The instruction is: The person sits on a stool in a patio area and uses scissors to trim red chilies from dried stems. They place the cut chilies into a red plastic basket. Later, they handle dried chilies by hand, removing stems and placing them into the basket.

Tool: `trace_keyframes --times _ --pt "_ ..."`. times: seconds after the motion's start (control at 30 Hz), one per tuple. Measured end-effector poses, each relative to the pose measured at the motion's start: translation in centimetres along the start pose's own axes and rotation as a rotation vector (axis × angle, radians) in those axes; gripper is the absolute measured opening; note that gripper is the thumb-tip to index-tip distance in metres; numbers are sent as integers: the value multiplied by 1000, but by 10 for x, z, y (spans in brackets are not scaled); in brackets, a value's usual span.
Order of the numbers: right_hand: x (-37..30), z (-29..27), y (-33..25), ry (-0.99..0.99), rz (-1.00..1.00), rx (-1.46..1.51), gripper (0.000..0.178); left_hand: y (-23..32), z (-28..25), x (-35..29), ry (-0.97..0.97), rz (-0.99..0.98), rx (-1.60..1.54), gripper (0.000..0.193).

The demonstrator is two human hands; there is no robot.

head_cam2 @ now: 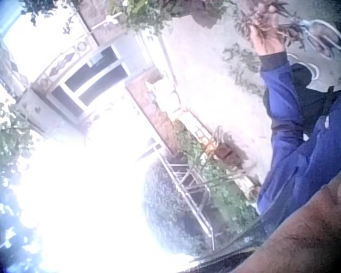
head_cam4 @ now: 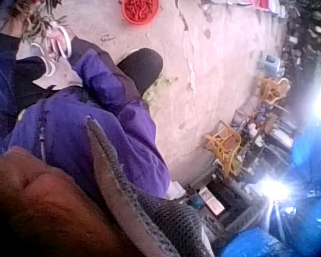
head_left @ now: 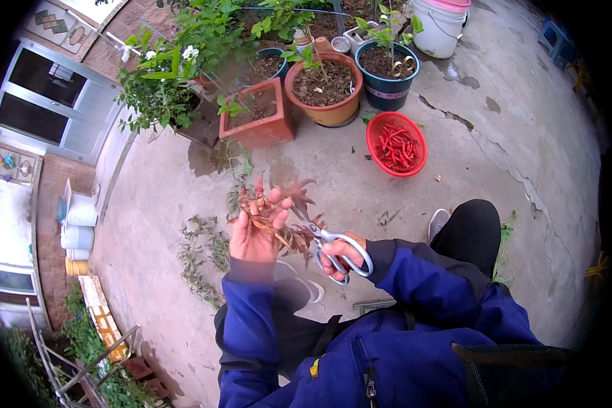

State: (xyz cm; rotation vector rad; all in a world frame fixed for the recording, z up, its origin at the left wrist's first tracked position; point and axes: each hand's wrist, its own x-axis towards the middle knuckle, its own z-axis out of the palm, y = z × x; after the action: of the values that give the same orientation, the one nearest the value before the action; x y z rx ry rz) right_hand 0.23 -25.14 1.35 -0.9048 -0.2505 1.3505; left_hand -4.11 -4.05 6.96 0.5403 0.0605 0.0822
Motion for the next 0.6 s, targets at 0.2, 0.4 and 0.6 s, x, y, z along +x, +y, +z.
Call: trace_keyframes --times 0.2,0.4,0.6 --pt "3 -1 0 92 7 -13 41 1 4 -3 23 -36 49 36" --pt "3 2 -9 166 -37 -69 41 -5 2 -2 9 -57 165 33" --pt "2 2 -17 170 -73 -81 42 -7 4 -2 -18 -67 206 39"
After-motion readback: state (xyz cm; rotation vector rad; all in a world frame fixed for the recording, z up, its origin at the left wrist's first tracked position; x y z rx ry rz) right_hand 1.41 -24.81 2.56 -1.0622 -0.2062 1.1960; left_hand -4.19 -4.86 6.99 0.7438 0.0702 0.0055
